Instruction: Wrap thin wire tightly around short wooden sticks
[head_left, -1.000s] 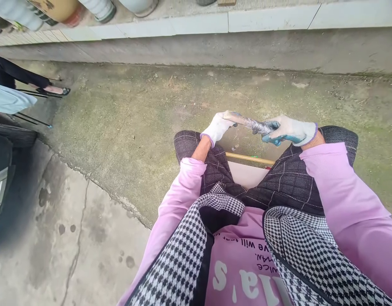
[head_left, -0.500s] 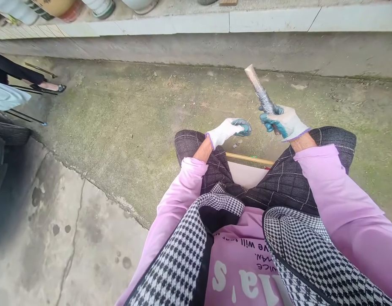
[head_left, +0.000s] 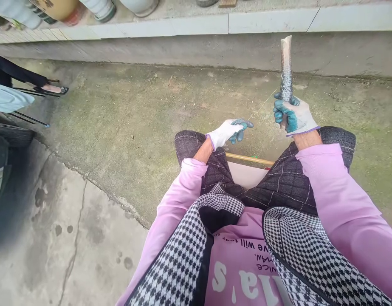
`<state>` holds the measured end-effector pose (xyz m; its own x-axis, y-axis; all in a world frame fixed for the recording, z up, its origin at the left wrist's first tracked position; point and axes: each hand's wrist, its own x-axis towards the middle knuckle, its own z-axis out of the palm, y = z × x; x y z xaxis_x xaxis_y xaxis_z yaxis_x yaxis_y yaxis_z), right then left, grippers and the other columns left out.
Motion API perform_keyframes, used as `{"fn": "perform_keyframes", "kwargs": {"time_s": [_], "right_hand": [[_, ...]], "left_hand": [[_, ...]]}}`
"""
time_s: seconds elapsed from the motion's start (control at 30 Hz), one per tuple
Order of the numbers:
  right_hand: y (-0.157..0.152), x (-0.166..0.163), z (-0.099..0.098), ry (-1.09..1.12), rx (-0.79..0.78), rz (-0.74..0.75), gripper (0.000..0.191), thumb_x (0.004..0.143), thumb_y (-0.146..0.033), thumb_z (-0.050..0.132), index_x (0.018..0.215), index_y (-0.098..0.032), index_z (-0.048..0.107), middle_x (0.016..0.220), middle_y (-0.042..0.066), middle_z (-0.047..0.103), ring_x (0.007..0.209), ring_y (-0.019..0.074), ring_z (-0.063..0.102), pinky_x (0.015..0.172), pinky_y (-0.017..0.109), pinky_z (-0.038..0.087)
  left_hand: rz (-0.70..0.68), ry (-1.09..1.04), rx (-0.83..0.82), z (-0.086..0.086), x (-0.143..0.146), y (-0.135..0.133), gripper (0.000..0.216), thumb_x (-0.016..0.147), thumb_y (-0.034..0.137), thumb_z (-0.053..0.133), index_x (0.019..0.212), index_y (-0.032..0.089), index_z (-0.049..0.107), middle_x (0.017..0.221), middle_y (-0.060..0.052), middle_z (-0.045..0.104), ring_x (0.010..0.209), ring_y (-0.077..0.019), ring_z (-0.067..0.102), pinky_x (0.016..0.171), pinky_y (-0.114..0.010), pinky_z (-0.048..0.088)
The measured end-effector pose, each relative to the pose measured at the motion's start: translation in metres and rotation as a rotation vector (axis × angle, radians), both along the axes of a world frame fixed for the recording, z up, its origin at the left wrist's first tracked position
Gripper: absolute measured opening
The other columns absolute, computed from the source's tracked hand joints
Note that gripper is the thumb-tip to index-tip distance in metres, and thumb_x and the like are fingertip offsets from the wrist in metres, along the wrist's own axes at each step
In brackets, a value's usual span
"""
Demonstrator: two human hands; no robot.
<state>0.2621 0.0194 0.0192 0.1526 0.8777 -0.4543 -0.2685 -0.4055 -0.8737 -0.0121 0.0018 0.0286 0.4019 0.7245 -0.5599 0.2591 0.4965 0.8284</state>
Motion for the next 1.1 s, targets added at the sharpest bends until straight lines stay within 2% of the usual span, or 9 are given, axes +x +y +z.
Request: {"fn": "perform_keyframes", "kwargs": {"time_s": [0.1,0.2,0.33,0.43,0.5,0.67,0.77,0.87,1.1], "right_hand": [[0.004,0.002,0.000,0.007,-0.015,-0.052,0.046,0.085,-0.013,0.103,0.114,-0.030,0.072,0.066,-0.012,0.059,0.059,0.0117,0.050,0.053,0.024,0.040],[0.005,0.005,0.001,0.022,-0.029,-0.061,0.045,0.088,-0.011,0.102,0.114,-0.030,0.072,0.067,-0.011,0.059,0.059,0.0119,0.050,0.054,0.025,0.039],[0.000,0.008,0.003,0.037,-0.061,-0.074,0.045,0.090,-0.011,0.104,0.112,-0.031,0.069,0.067,-0.011,0.058,0.060,0.0113,0.049,0.056,0.025,0.040],[-0.005,0.007,0.004,-0.017,-0.055,0.013,0.044,0.089,-0.015,0.107,0.112,-0.029,0.071,0.069,-0.009,0.062,0.060,0.0112,0.050,0.056,0.027,0.040],[-0.009,0.004,0.003,-0.049,-0.056,0.099,0.045,0.086,-0.015,0.107,0.114,-0.027,0.075,0.071,-0.007,0.065,0.059,0.0120,0.051,0.054,0.028,0.041],[-0.009,-0.002,-0.006,-0.100,-0.041,0.199,0.054,0.073,-0.023,0.111,0.115,-0.028,0.079,0.074,-0.006,0.065,0.059,0.0141,0.054,0.050,0.027,0.043],[-0.006,0.003,-0.014,-0.127,-0.008,0.190,0.056,0.075,-0.032,0.115,0.119,-0.029,0.081,0.077,-0.003,0.066,0.063,0.0171,0.060,0.054,0.030,0.050],[-0.006,0.008,-0.017,-0.132,-0.018,0.190,0.053,0.079,-0.036,0.115,0.120,-0.029,0.083,0.079,-0.001,0.069,0.065,0.0193,0.063,0.055,0.032,0.053],[-0.011,-0.007,-0.006,-0.061,-0.066,0.215,0.048,0.074,-0.017,0.111,0.108,-0.026,0.079,0.073,-0.005,0.067,0.055,0.0124,0.056,0.047,0.023,0.045]], "left_hand": [[-0.003,-0.042,0.012,-0.007,-0.001,0.001,0.019,0.117,0.028,0.082,0.123,0.014,0.094,0.061,0.004,0.070,0.043,-0.0068,0.049,0.048,-0.018,0.034],[0.051,-0.089,0.034,-0.007,0.000,0.005,0.013,0.113,0.026,0.087,0.114,0.014,0.091,0.066,0.002,0.075,0.048,-0.0080,0.060,0.053,-0.018,0.042],[0.193,-0.154,0.056,-0.006,0.002,0.013,0.012,0.108,0.024,0.096,0.107,0.015,0.088,0.077,0.000,0.083,0.066,-0.0102,0.076,0.072,-0.021,0.061],[0.271,-0.193,0.078,-0.008,-0.001,0.017,0.015,0.105,0.022,0.102,0.106,0.016,0.088,0.088,-0.002,0.088,0.080,-0.0112,0.083,0.090,-0.025,0.068],[0.276,-0.204,0.082,-0.010,-0.003,0.018,0.016,0.105,0.023,0.102,0.109,0.015,0.089,0.089,-0.003,0.089,0.082,-0.0127,0.084,0.094,-0.028,0.069],[0.257,-0.204,0.083,-0.009,-0.007,0.017,0.024,0.112,0.038,0.097,0.116,0.016,0.090,0.079,-0.002,0.084,0.074,-0.0157,0.083,0.083,-0.027,0.069],[0.287,-0.162,0.074,-0.007,-0.005,0.018,0.026,0.113,0.040,0.096,0.117,0.016,0.089,0.077,-0.002,0.083,0.070,-0.0154,0.082,0.078,-0.026,0.067],[0.362,-0.123,0.076,-0.005,-0.003,0.020,0.031,0.112,0.039,0.097,0.130,0.016,0.089,0.078,-0.001,0.084,0.068,-0.0150,0.082,0.077,-0.026,0.068],[0.392,-0.142,0.093,0.002,-0.007,0.018,0.052,0.105,0.028,0.091,0.156,0.018,0.085,0.091,-0.002,0.090,0.077,-0.0166,0.086,0.087,-0.031,0.072]]}}
